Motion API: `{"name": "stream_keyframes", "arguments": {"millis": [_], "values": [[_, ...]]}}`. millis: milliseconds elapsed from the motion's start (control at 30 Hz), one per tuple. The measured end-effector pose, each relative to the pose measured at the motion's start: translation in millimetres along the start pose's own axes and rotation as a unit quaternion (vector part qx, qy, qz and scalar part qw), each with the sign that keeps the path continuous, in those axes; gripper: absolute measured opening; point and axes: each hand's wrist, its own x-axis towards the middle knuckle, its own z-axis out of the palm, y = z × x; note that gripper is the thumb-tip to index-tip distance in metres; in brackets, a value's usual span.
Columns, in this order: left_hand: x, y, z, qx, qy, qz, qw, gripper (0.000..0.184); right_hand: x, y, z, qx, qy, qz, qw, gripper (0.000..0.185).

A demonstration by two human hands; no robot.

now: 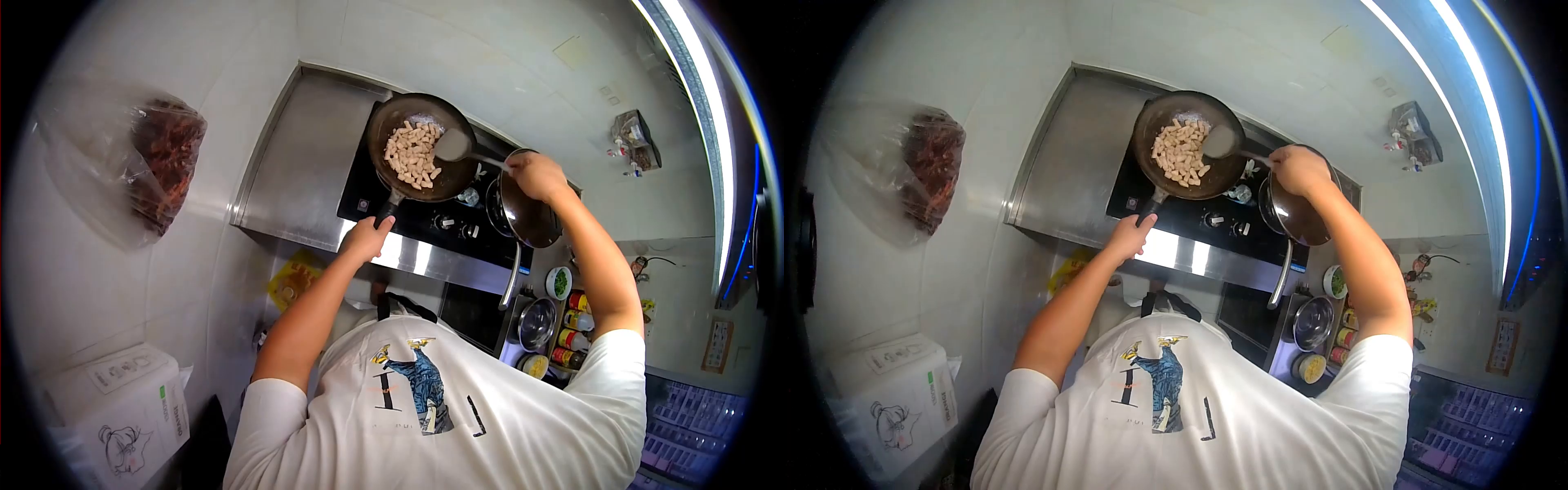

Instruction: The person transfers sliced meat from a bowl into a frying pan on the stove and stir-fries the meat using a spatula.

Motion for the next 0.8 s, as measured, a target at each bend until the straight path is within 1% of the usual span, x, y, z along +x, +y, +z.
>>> {"name": "stream_keyframes", "arguments": {"millis": [33,100,133,167,233,267,333,367,433,467,500,533,567,600,633,700,733,800], "values": [[-0.9,1.4,0.4,0.0,0.001,0.003,1.0,0.075,1.0,5.4,5.8,0.031,-0.014,0.002,0.999,0.025],[-4.0,4.8,-0.9,-0.006,0.002,-0.003,1.0,0.078,14.8,16.4,41.8,0.085,-0.043,-0.045,0.994,0.026],[-7.5,8.4,-2.5,-0.004,0.001,-0.007,1.0,0.081,5.7,-5.9,42.3,0.106,-0.085,-0.007,0.991,0.025],[-8.4,9.8,-3.4,-0.004,0.002,-0.007,1.0,0.081,12.7,-5.7,68.3,0.042,-0.114,-0.047,0.991,0.025],[-8.7,9.1,-4.1,-0.007,-0.005,0.007,1.0,0.08,11.5,-16.9,102.1,0.081,-0.108,0.0,0.991,0.026],[-5.6,10.0,-5.1,-0.01,-0.001,0.007,1.0,0.08,14.8,-15.6,101.2,0.079,-0.107,-0.005,0.991,0.026],[-4.8,5.4,-4.0,0.006,-0.006,0.01,1.0,0.077,9.2,-8.4,98.6,0.064,-0.064,0.017,0.996,0.028],[-5.4,5.3,-4.5,0.009,-0.007,0.009,1.0,0.077,7.7,-7.4,80.3,0.038,-0.093,0.02,0.995,0.028],[-5.3,7.4,-4.9,0.002,-0.013,0.01,1.0,0.066,15.2,6.8,70.6,0.014,-0.122,0.013,0.992,0.028],[-6.8,2.2,-0.5,0.005,-0.017,0.008,1.0,0.066,18.5,9.9,80.3,0.004,-0.113,0.01,0.993,0.028],[-5.6,0.9,3.0,-0.002,0.013,0.012,1.0,0.061,20.5,10.3,90.9,0.003,-0.111,0.011,0.994,0.028],[-3.5,2.3,4.6,-0.011,0.046,0.018,0.999,0.056,23.1,5.5,98.9,0.026,-0.099,0.016,0.995,0.028],[-5.8,5.4,3.9,-0.013,0.047,0.02,0.999,0.056,20.3,-2.3,101.6,0.051,-0.09,0.021,0.994,0.028],[-8.0,8.3,1.4,-0.009,0.026,0.015,1.0,0.054,15.9,-6.2,101.6,0.053,-0.071,0.026,0.996,0.026],[-10.6,9.9,-0.6,-0.002,0.004,0.008,1.0,0.053,11.4,-9.3,87.1,0.056,-0.069,0.027,0.996,0.026],[-10.6,10.6,-2.0,-0.004,0.009,0.009,1.0,0.054,5.2,-13.3,50.0,0.019,-0.081,0.035,0.996,0.025],[-9.4,9.7,-2.8,-0.002,0.014,0.011,1.0,0.054,6.2,-5.5,44.5,0.024,-0.059,0.023,0.998,0.025],[-7.7,5.6,-3.2,-0.004,0.019,0.01,1.0,0.055,12.0,-0.1,43.6,0.08,-0.04,0.005,0.996,0.026]]}}
